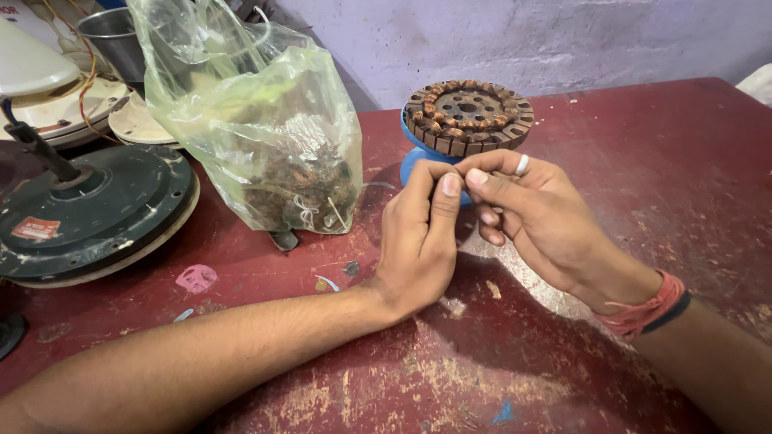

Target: The person repeatedly picks small copper wire pieces from a plastic bag and places them into the slots of a circular stator mounted on a blue stand. The hands work one piece at a time, inserting each wire into a slot and adjusting it by hand.

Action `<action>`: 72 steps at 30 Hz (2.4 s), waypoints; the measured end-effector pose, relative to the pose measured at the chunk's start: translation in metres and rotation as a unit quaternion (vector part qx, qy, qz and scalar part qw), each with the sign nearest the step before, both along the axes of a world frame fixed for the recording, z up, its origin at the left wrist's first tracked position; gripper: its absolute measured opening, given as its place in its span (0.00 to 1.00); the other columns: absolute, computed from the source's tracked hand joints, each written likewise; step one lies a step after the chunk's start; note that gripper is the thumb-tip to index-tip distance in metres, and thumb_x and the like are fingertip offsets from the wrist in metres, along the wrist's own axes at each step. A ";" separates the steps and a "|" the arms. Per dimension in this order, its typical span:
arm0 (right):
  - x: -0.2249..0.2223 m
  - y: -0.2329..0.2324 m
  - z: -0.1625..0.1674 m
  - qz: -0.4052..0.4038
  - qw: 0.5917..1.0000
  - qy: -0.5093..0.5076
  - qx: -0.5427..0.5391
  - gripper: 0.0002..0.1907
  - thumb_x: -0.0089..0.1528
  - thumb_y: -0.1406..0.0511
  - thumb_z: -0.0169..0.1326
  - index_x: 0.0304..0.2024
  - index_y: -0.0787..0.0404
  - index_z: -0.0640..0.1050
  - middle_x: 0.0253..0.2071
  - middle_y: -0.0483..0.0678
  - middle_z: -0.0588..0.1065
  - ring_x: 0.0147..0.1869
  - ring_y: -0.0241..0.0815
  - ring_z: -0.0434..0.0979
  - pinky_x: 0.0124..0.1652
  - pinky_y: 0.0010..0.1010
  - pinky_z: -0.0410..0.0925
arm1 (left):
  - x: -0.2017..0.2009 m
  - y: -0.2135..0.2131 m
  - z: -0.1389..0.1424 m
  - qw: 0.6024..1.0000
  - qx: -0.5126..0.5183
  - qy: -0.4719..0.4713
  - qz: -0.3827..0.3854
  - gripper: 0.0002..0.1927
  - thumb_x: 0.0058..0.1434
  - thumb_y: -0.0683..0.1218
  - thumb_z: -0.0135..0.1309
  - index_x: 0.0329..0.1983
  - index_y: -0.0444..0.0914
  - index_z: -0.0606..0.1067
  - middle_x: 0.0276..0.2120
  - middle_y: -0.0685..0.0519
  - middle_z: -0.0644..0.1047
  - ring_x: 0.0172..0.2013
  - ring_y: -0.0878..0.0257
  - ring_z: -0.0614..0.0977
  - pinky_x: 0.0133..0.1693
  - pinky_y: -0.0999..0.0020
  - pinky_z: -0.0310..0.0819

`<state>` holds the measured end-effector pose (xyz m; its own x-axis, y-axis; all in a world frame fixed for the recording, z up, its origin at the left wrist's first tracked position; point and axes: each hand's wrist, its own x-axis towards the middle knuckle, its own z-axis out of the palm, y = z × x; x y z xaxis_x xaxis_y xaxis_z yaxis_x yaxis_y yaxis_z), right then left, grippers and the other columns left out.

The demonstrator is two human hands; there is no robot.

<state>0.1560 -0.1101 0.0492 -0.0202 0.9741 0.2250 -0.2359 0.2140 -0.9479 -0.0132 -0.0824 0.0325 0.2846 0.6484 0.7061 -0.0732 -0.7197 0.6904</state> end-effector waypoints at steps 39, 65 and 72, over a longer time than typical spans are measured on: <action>-0.001 -0.004 0.004 0.027 1.000 -0.001 0.003 0.18 0.68 0.65 0.45 0.57 0.69 0.74 0.40 0.48 0.75 0.37 0.34 0.72 0.32 0.26 0.66 | 0.002 0.001 0.000 0.998 -0.048 0.031 0.021 0.08 0.73 0.44 0.45 0.48 0.34 0.66 0.25 0.50 0.77 0.26 0.61 0.80 0.29 0.63 0.72; 0.000 0.003 -0.008 -0.005 0.996 -0.029 -0.088 0.15 0.72 0.58 0.41 0.38 0.59 0.74 0.30 0.42 0.72 0.31 0.33 0.69 0.28 0.28 0.63 | 0.000 0.003 -0.007 0.994 -0.038 -0.018 -0.099 0.13 0.79 0.48 0.40 0.48 0.33 0.69 0.31 0.50 0.78 0.31 0.67 0.81 0.33 0.69 0.78; 0.000 -0.004 0.003 0.044 0.998 0.016 -0.033 0.18 0.70 0.62 0.42 0.53 0.66 0.76 0.41 0.45 0.76 0.39 0.32 0.73 0.36 0.26 0.67 | 0.005 0.003 -0.006 0.987 -0.100 -0.006 -0.126 0.09 0.75 0.46 0.43 0.46 0.33 0.66 0.31 0.49 0.80 0.32 0.67 0.84 0.33 0.69 0.79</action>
<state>0.1564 -0.1142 0.0519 -0.1008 0.9815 0.1627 -0.2825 0.1285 -0.9506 -0.0078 -0.0791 0.0262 0.4480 0.6844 0.5753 -0.2412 -0.5271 0.8149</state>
